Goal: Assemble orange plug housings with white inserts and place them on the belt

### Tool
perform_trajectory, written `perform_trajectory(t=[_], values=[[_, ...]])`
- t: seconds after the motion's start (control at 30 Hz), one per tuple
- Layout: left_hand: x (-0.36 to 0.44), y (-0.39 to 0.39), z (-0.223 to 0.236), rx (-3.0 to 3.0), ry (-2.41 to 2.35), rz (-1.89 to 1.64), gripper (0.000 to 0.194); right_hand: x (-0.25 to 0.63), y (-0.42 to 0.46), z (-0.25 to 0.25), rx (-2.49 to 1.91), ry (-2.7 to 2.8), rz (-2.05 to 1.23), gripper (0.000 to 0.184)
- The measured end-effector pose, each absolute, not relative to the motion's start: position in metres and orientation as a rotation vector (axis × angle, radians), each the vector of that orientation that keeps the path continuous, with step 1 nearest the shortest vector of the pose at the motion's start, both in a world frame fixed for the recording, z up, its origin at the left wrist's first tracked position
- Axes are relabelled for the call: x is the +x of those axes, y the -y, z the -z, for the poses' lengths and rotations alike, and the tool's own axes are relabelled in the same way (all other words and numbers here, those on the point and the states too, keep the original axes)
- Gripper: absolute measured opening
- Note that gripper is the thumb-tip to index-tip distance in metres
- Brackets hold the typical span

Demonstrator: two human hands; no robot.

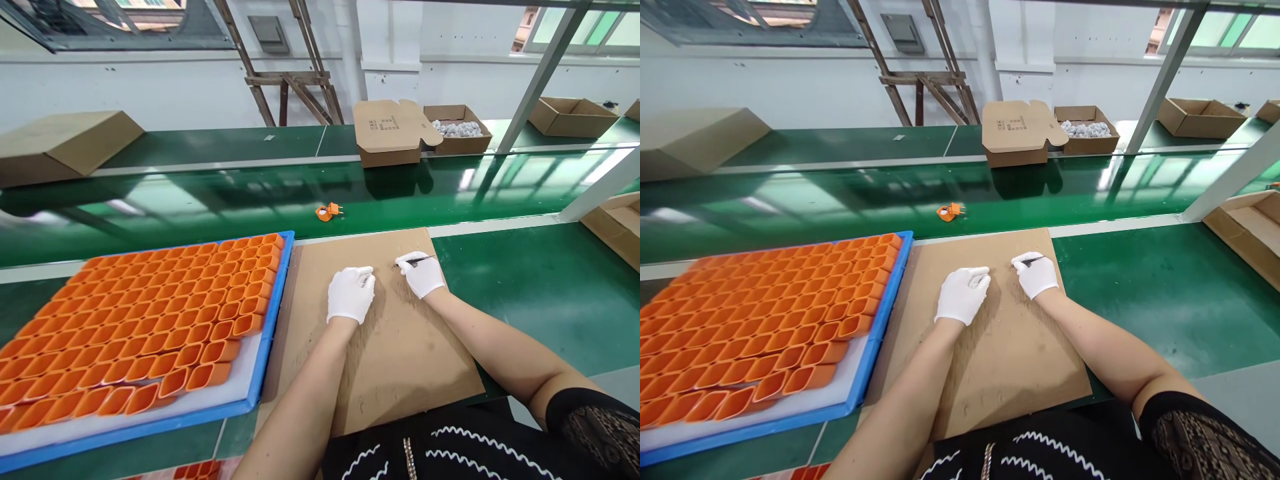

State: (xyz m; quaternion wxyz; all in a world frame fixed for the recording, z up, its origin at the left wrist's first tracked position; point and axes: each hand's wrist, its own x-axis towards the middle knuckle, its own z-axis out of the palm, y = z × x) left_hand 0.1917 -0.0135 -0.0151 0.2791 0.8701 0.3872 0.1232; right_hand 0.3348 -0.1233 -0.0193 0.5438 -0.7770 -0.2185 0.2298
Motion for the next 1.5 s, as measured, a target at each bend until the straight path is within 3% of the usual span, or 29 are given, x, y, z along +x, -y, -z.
perform_trajectory(t=[0.37,0.6,0.67,0.73,0.9,1.0,1.1,1.3,1.5], values=[[0.193,0.014,0.012,2.404,-1.021,-0.297,0.032,0.337,0.127,0.03,-1.826,0.559,-0.508,0.008],[0.195,0.026,0.004,2.391,-1.009,-0.421,0.012,0.34,0.131,0.029,-1.855,0.656,-0.445,0.012],[0.188,0.03,-0.003,2.351,-1.083,-0.537,0.025,0.343,0.132,0.027,-1.815,0.667,-0.424,0.022],[0.169,0.034,-0.012,2.316,-1.156,-0.674,0.037,0.345,0.133,0.027,-1.778,0.667,-0.407,0.03],[0.074,0.039,-0.021,2.283,-1.354,-1.098,0.02,0.344,0.131,0.03,-1.729,0.64,-0.391,0.037],[0.019,0.034,-0.008,2.142,-1.933,-1.11,0.026,0.343,0.127,0.031,-1.722,0.633,-0.402,0.037],[-0.01,0.029,0.009,2.04,-2.189,-1.09,0.035,0.342,0.124,0.032,-1.719,0.643,-0.425,0.036],[-0.019,0.015,0.018,2.088,-2.136,-1.049,0.017,0.343,0.126,0.034,-1.663,0.659,-0.466,0.044],[0.041,0.026,-0.006,2.089,-1.702,-1.621,0.015,0.34,0.12,0.027,-1.604,0.707,-0.529,0.037]])
